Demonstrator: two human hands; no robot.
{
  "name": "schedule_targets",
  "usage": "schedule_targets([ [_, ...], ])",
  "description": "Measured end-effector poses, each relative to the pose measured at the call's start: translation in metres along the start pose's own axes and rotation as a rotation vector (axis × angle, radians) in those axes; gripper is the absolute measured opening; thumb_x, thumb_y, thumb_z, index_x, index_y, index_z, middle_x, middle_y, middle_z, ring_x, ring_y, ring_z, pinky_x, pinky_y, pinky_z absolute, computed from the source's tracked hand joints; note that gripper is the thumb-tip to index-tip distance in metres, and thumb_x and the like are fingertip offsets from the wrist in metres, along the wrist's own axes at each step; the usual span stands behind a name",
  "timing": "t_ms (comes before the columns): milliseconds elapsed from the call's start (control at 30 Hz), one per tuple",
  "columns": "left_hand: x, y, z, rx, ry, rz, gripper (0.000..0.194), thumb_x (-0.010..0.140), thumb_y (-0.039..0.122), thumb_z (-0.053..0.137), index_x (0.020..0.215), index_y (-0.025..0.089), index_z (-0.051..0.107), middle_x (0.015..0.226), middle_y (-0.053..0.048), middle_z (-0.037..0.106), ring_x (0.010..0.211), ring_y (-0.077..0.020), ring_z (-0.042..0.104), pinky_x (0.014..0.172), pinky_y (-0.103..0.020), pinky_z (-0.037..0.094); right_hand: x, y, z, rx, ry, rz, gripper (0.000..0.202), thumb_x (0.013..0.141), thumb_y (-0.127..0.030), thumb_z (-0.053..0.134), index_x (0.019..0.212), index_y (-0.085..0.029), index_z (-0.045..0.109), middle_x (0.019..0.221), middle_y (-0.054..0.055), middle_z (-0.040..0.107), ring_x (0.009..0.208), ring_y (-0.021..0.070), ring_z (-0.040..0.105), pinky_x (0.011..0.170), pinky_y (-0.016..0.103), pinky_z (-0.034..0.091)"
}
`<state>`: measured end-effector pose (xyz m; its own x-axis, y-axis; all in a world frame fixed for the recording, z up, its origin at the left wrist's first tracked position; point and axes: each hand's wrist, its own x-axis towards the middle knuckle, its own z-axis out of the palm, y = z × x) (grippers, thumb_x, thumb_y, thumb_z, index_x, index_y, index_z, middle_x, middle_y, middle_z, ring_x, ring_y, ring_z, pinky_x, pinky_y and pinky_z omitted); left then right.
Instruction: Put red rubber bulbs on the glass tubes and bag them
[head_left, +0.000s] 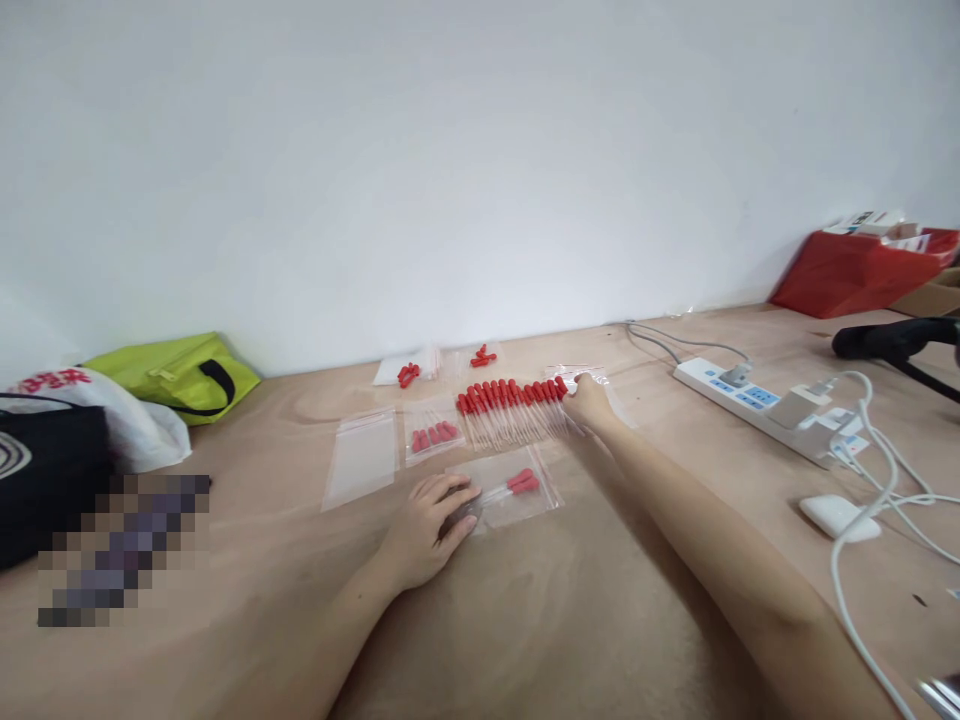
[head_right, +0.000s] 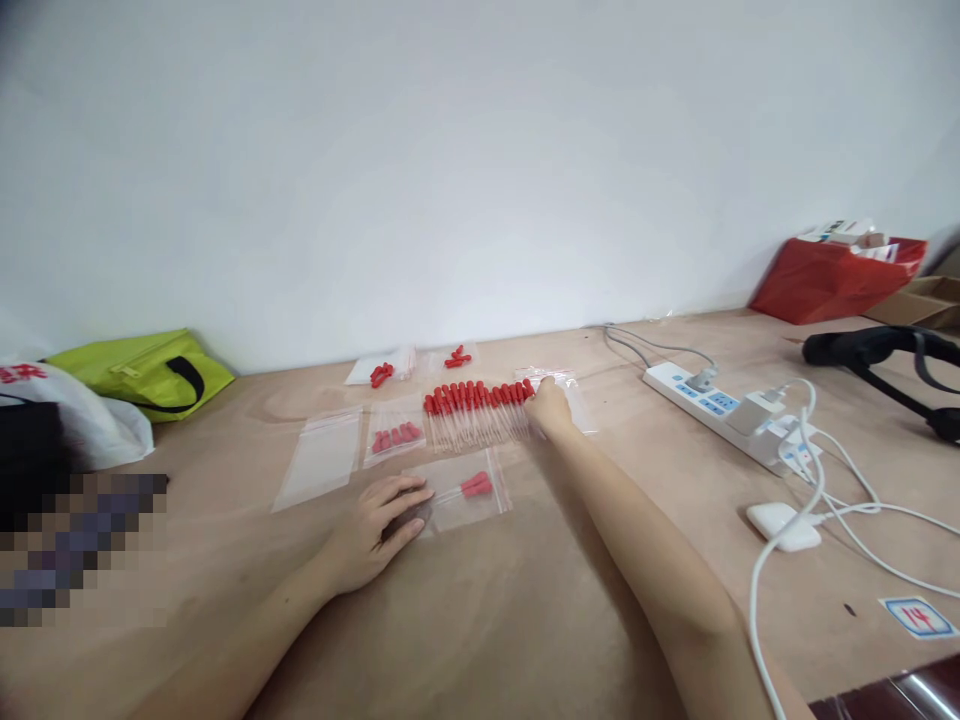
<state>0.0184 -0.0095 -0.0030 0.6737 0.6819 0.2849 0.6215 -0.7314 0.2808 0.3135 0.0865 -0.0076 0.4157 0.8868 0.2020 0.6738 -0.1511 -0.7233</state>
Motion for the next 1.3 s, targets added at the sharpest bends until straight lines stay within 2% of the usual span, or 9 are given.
schedule_targets([
  [100, 0.0, 0.0, 0.0, -0.001, 0.006, 0.002, 0.029, 0.084, 0.029, 0.045, 0.109, 0.024, 0.056, 0.112, -0.007, 0.056, 0.105, -0.0219, 0.05, 0.089, -0.043, 0.041, -0.009, -0.001, -0.014, 0.056, -0.019, -0.033, 0.041, 0.067, -0.015, 0.05, 0.108, -0.011, 0.047, 0.064, 0.006, 0.057, 0.072, 0.023, 0.058, 0.065, 0.031, 0.043],
  [200, 0.0, -0.001, 0.001, 0.001, 0.008, 0.008, 0.028, 0.084, 0.028, 0.045, 0.109, 0.024, 0.057, 0.111, -0.007, 0.056, 0.105, -0.0217, 0.05, 0.089, -0.043, 0.041, -0.033, 0.004, -0.02, 0.361, -0.146, -0.058, 0.055, 0.071, -0.024, 0.047, 0.123, -0.015, 0.03, 0.061, -0.004, 0.051, 0.051, 0.0144, 0.053, 0.05, 0.026, 0.042],
  [267, 0.0, -0.001, 0.0, 0.003, 0.01, 0.008, 0.028, 0.084, 0.028, 0.045, 0.109, 0.024, 0.057, 0.111, -0.007, 0.056, 0.105, -0.0218, 0.05, 0.089, -0.043, 0.041, -0.053, 0.008, -0.017, 0.586, -0.215, -0.025, 0.064, 0.072, -0.031, 0.047, 0.127, -0.019, 0.017, 0.062, -0.008, 0.047, 0.042, 0.0108, 0.048, 0.042, 0.024, 0.041],
  [367, 0.001, 0.0, 0.0, 0.001, 0.01, 0.008, 0.028, 0.084, 0.029, 0.045, 0.109, 0.025, 0.058, 0.111, -0.006, 0.056, 0.105, -0.0218, 0.05, 0.089, -0.043, 0.042, -0.078, 0.011, -0.007, 0.795, -0.169, 0.053, 0.071, 0.069, -0.035, 0.051, 0.126, -0.023, 0.011, 0.068, -0.008, 0.046, 0.046, 0.0104, 0.053, 0.043, 0.025, 0.046],
  [567, 0.001, 0.0, -0.001, 0.01, 0.016, 0.013, 0.028, 0.085, 0.028, 0.044, 0.11, 0.027, 0.058, 0.112, -0.005, 0.057, 0.105, -0.0217, 0.051, 0.089, -0.043, 0.042, -0.086, 0.004, 0.001, 0.869, -0.027, 0.096, 0.065, 0.068, -0.037, 0.054, 0.119, -0.023, 0.016, 0.066, -0.008, 0.046, 0.049, 0.0119, 0.056, 0.047, 0.027, 0.049],
  [767, 0.002, -0.001, -0.001, 0.027, -0.001, 0.022, 0.029, 0.086, 0.029, 0.043, 0.111, 0.029, 0.057, 0.114, -0.005, 0.055, 0.106, -0.0215, 0.05, 0.089, -0.042, 0.042, -0.087, -0.004, 0.0, 0.969, -0.068, 0.141, 0.051, 0.068, -0.038, 0.052, 0.107, -0.024, 0.021, 0.064, -0.008, 0.051, 0.052, 0.0137, 0.058, 0.051, 0.029, 0.05],
  [1000, 0.002, 0.001, -0.001, 0.02, -0.03, 0.014, 0.031, 0.086, 0.027, 0.042, 0.114, 0.028, 0.054, 0.116, -0.005, 0.054, 0.108, -0.0218, 0.048, 0.091, -0.043, 0.04, -0.103, -0.015, 0.001, 1.112, -0.31, 0.211, 0.035, 0.065, -0.037, 0.059, 0.087, -0.024, 0.034, 0.062, -0.007, 0.056, 0.054, 0.012, 0.058, 0.055, 0.028, 0.05],
  [1133, 0.002, 0.003, -0.003, 0.013, -0.038, -0.027, 0.036, 0.084, 0.03, 0.045, 0.12, 0.024, 0.047, 0.118, -0.007, 0.053, 0.109, -0.0225, 0.047, 0.092, -0.042, 0.039, -0.105, -0.012, 0.001, 0.969, -0.473, 0.148, 0.029, 0.058, -0.032, 0.067, 0.075, -0.02, 0.047, 0.057, -0.007, 0.053, 0.044, 0.0073, 0.05, 0.044, 0.021, 0.043],
  [1300, 0.003, 0.004, -0.004, 0.007, -0.035, -0.038, 0.035, 0.084, 0.031, 0.045, 0.118, 0.023, 0.047, 0.117, -0.006, 0.054, 0.108, -0.0221, 0.047, 0.092, -0.04, 0.039, -0.102, -0.01, 0.001, 0.811, -0.689, 0.02, 0.034, 0.063, -0.044, 0.063, 0.084, -0.017, 0.056, 0.059, -0.003, 0.059, 0.041, 0.0087, 0.049, 0.037, 0.019, 0.034],
])
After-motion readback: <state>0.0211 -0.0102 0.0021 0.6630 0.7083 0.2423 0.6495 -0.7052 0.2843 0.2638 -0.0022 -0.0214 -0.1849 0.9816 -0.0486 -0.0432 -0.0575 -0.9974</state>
